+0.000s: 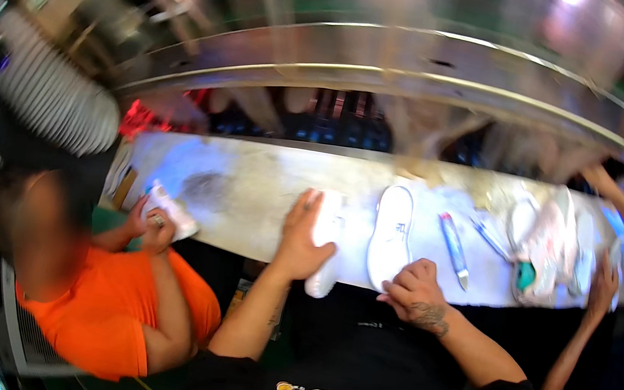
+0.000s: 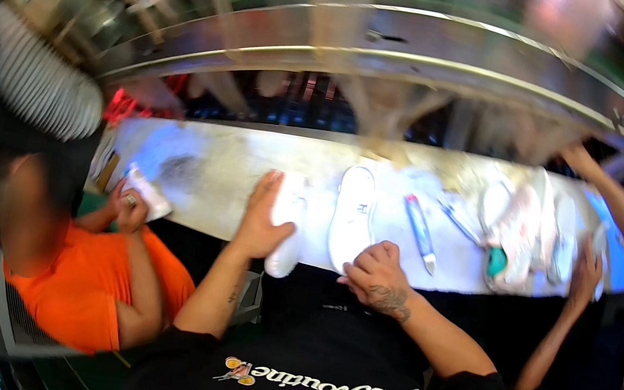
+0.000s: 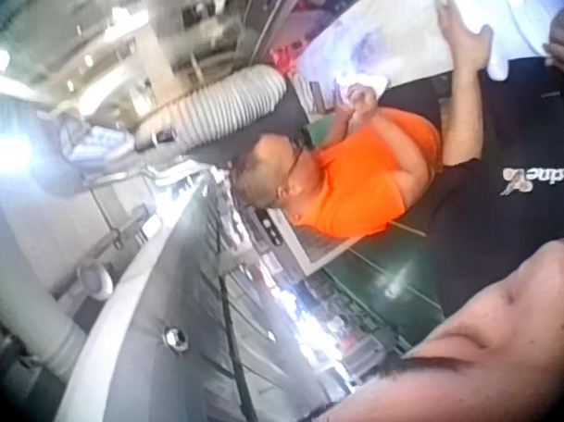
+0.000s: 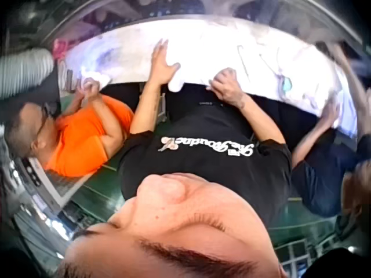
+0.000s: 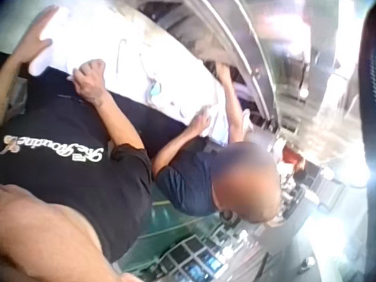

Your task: The person cleans white sneakers on a factory assembly line using a small brush and cleaning solution. They scrub the shoe's surface and sole, then place it on the conveyor belt before picking up the next shoe to repeat the process.

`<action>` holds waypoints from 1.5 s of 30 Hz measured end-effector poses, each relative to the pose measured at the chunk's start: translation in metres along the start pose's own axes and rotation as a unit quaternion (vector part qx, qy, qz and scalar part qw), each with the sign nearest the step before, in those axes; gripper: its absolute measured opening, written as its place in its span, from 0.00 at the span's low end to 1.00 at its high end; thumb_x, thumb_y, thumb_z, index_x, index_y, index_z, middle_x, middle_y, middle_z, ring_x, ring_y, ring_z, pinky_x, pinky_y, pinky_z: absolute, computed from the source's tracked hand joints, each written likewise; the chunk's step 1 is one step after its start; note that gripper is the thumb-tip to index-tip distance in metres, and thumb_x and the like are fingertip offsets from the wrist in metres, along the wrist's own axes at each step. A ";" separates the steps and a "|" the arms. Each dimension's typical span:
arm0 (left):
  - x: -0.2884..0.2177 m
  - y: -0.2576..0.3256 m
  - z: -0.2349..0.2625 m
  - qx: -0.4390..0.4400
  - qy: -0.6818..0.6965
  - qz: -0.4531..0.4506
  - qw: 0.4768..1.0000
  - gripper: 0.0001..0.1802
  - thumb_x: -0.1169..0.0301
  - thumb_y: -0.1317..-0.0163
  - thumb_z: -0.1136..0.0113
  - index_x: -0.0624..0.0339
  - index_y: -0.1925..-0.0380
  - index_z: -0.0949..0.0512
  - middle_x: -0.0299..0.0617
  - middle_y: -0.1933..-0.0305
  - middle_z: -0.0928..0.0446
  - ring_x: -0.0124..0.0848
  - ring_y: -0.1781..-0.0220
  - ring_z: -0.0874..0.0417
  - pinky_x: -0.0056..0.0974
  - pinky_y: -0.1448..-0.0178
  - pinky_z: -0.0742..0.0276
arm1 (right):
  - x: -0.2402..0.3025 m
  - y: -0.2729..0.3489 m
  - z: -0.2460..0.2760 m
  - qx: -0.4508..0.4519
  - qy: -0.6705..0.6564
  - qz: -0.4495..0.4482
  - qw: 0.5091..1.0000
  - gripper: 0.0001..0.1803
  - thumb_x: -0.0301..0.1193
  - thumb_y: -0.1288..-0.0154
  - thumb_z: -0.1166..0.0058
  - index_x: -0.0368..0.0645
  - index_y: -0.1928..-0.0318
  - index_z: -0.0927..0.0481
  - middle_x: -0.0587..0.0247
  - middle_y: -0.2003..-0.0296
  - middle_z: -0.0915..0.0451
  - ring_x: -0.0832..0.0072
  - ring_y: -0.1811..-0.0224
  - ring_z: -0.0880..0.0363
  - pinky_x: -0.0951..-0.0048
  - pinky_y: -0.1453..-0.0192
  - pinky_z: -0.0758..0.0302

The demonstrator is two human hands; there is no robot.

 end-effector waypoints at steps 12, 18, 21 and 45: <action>-0.077 -0.026 0.009 0.091 -0.191 -0.075 0.974 0.39 0.66 0.43 0.21 0.59 0.30 0.22 0.60 0.24 0.29 0.62 0.20 0.32 0.58 0.17 0.35 | 0.005 0.037 0.029 -0.113 -0.092 -0.142 0.979 0.16 0.44 0.35 0.23 0.48 0.55 0.08 0.62 0.57 0.19 0.59 0.50 0.21 0.55 0.43 0.27; -0.119 -0.030 0.017 0.136 -0.300 -0.094 0.940 0.25 0.63 0.47 0.17 0.58 0.50 0.13 0.53 0.37 0.21 0.56 0.30 0.24 0.55 0.31 0.22 | -0.019 0.039 0.045 -0.151 0.001 -0.215 0.965 0.21 0.37 0.37 0.24 0.45 0.45 0.11 0.60 0.52 0.18 0.58 0.45 0.21 0.52 0.40 0.26; -0.123 -0.023 0.014 0.145 -0.334 -0.084 0.928 0.17 0.65 0.43 0.20 0.59 0.57 0.13 0.50 0.47 0.19 0.52 0.40 0.19 0.54 0.43 0.16 | -0.032 0.048 0.051 -0.140 0.094 -0.281 0.945 0.22 0.35 0.38 0.25 0.44 0.44 0.12 0.58 0.51 0.18 0.57 0.43 0.22 0.51 0.38 0.27; -0.110 -0.051 -0.024 0.171 -0.241 -0.197 0.935 0.19 0.62 0.41 0.20 0.59 0.55 0.16 0.47 0.61 0.13 0.46 0.52 0.15 0.50 0.44 0.25 | -0.054 -0.008 0.014 -0.054 -0.057 -0.186 0.979 0.22 0.35 0.39 0.29 0.44 0.45 0.11 0.56 0.39 0.19 0.51 0.27 0.28 0.49 0.25 0.28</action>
Point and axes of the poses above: each hand's wrist, its own y-axis away from the middle knuckle, its own z-axis out of the back of the hand, x = y × z, the point moved 4 cm from there along -y, towards the middle knuckle
